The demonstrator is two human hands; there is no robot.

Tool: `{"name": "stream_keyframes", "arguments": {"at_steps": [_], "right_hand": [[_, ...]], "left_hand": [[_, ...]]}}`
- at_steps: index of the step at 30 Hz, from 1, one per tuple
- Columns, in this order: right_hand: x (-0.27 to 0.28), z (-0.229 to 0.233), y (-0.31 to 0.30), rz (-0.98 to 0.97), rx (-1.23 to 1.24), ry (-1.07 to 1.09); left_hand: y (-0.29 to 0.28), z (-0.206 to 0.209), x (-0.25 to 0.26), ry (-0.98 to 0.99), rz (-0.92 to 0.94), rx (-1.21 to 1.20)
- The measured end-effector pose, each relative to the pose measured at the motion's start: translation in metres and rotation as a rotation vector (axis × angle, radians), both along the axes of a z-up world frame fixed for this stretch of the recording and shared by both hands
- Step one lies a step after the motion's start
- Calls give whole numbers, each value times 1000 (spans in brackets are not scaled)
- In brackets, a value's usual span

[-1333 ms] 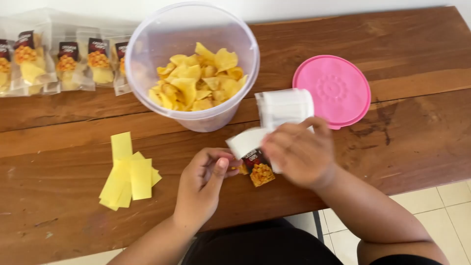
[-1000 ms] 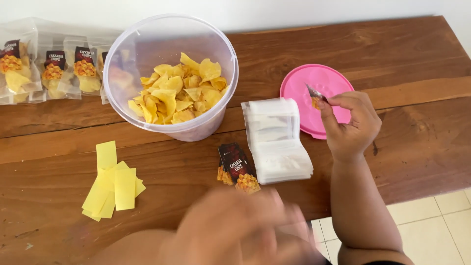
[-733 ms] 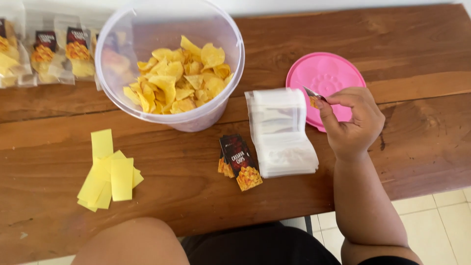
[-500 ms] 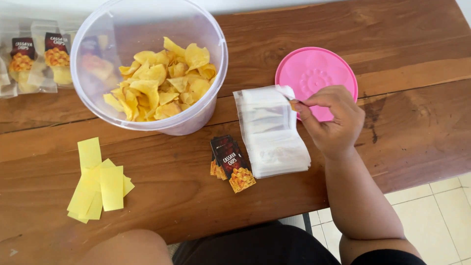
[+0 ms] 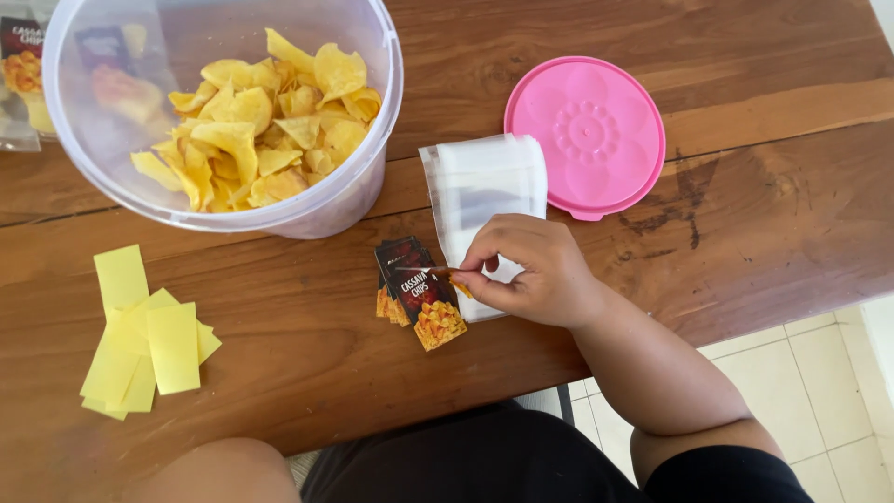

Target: Manually filling small plastic bags with cassava chips from a large container and organizing them on a table.

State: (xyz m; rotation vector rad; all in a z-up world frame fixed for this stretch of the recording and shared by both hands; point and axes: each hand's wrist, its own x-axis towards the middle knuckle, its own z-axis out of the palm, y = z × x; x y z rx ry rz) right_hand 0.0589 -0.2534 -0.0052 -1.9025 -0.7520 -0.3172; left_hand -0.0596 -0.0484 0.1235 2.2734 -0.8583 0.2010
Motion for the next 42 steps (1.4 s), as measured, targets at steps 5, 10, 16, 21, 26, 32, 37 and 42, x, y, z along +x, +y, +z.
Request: {"name": "stream_keyframes", "arguments": {"at_steps": [5, 10, 16, 21, 26, 32, 37, 42], "right_hand": [[1, 2, -3, -83, -8, 23], [3, -7, -26, -402, -36, 251], [25, -18, -81, -634, 191, 300], [26, -15, -74, -610, 256, 405], [30, -19, -64, -517, 303, 493], [41, -44, -84, -345, 710, 488], [34, -34, -80, -277, 750, 509], [37, -39, -81, -229, 805, 539]], "left_hand": [[-10, -13, 29, -12, 32, 35], [-16, -45, 74, 221, 140, 163], [-28, -76, 143, 565, 166, 385], [-40, -109, 174, 585, 291, 463], [-43, -133, 187, 532, 331, 317], [-36, -114, 163, 473, 372, 125], [-33, -128, 166, 501, 334, -6], [-33, -150, 162, 462, 266, -274]]}}
